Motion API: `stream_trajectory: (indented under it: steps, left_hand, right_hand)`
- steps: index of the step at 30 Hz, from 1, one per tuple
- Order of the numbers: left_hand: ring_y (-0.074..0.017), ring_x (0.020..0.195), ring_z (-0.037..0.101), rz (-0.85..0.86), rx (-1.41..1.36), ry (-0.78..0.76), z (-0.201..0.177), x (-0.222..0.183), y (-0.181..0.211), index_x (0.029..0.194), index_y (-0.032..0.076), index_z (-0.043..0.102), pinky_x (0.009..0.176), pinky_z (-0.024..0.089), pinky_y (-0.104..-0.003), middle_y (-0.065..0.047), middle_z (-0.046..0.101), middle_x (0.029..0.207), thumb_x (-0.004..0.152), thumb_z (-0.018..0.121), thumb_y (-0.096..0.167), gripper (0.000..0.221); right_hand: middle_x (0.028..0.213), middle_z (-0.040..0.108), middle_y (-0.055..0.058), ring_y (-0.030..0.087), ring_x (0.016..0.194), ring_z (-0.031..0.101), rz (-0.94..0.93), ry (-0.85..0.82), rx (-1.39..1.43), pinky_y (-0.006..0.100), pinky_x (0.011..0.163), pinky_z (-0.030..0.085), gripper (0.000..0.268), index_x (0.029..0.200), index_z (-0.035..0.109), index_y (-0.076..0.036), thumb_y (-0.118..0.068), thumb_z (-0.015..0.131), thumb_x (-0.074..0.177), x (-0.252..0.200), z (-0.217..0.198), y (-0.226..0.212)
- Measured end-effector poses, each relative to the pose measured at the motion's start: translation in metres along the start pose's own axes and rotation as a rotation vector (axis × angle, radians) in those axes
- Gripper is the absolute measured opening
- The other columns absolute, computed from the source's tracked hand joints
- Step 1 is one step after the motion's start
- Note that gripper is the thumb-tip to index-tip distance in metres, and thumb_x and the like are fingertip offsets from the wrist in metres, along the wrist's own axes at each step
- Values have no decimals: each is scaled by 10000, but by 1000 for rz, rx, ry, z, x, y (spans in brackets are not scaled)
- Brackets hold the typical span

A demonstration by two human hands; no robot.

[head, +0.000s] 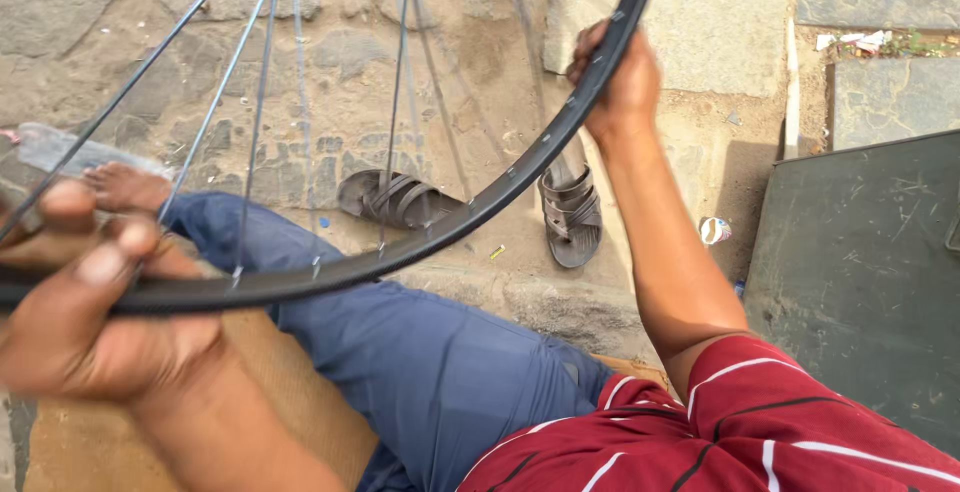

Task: The person works on a bicycle wheel while sitting on the ground, handling small parts and threading them through the rim by hand.

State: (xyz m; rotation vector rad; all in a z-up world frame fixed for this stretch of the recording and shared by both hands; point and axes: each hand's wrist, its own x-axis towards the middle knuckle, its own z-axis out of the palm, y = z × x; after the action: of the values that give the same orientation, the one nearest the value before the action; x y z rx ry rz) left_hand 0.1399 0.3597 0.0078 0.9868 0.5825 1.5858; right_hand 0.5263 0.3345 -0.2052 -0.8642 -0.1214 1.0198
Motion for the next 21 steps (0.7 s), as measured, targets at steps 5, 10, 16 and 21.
stream_trajectory:
  steps: [5, 10, 16, 21]
  left_hand:
    - [-251, 1072, 658, -295, 3, -99, 5, 43, -145, 1518, 178, 332, 888, 643, -402, -170, 558, 1421, 997, 549, -109, 633]
    - [-232, 1226, 561, -935, 653, -120, -42, -16, -323, 1633, 240, 39, 824, 591, -375, -160, 456, 1505, 956, 677, 366, 939]
    - [-251, 902, 675, -1247, 530, 109, -165, -94, -347, 1403, 34, 584, 717, 585, -374, -164, 692, 1181, 1027, 602, 224, 422]
    - [-179, 884, 687, -999, 552, 164, -161, -76, -346, 1337, 51, 596, 743, 594, -347, -91, 729, 1087, 1014, 585, 173, 345]
  right_hand:
    - [660, 580, 80, 160, 509, 514, -101, 200, 19, 306, 433, 424, 602, 820, 576, -46, -594, 369, 963, 44, -72, -103]
    - [614, 476, -45, 101, 441, 457, -85, 607, -571, 293, 401, 423, 461, 923, 515, -139, -585, 605, 997, 89, -199, -35]
    - [670, 523, 47, 189, 481, 467, 109, 623, -279, 363, 414, 438, 331, 931, 587, -61, -373, 644, 1027, 123, -202, 32]
    - [644, 518, 46, 234, 430, 462, 153, 736, -144, 385, 370, 426, 279, 909, 621, -79, -353, 636, 963, 106, -187, 45]
